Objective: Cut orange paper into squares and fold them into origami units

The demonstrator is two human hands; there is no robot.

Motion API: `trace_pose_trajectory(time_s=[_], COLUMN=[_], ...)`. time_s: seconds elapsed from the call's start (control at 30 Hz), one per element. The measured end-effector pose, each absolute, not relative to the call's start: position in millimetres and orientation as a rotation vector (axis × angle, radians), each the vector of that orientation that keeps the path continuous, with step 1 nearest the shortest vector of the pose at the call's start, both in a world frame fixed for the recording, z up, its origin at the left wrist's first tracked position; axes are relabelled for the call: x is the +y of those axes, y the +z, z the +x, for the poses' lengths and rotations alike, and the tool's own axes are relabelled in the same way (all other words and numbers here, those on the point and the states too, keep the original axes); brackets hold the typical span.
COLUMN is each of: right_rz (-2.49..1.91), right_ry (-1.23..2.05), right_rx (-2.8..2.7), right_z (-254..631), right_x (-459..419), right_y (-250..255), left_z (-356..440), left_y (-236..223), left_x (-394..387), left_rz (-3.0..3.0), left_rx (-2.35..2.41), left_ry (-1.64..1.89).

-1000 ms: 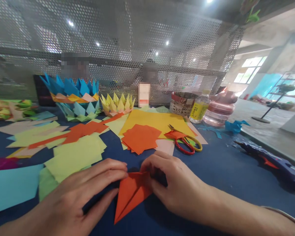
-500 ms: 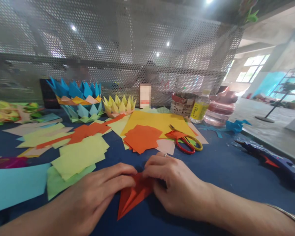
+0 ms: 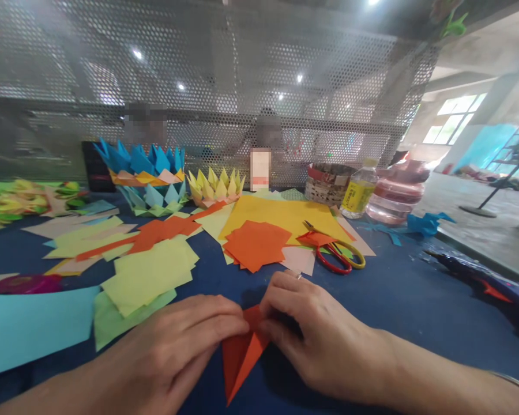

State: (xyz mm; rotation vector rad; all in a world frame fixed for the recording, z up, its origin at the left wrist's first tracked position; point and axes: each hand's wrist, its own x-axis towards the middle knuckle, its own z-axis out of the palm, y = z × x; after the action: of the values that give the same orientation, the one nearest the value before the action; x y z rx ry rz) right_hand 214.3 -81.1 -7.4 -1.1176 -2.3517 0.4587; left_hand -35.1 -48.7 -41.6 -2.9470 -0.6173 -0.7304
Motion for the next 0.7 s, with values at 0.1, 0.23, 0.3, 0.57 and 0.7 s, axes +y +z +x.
trace_pose_trajectory(time_s=[0.1, 0.23, 0.3, 0.57, 0.7], right_rz=[-1.117, -1.093, -1.084, -0.974, -0.973], right_ry=[0.515, 0.595, 0.606, 0.745, 0.74], right_rx=[-2.302, -2.196, -2.16, -2.146, -2.114], right_z=[215, 215, 215, 215, 216], right_x=[-77, -74, -74, -77, -76], right_y=[-10, -9, -8, -3, 0], left_z=[-35, -31, -30, -33, -27], left_y=[-41, -36, -35, -35, -32], left_x=[-54, -56, -56, -60, -66], left_rz=[-2.975, -2.996, -2.98, -3.009, -2.971], left_rx=[-0.678, -0.728, -0.747, -0.671, -0.653], left_ry=[-0.733, -0.771, -0.824, -0.785, -0.927])
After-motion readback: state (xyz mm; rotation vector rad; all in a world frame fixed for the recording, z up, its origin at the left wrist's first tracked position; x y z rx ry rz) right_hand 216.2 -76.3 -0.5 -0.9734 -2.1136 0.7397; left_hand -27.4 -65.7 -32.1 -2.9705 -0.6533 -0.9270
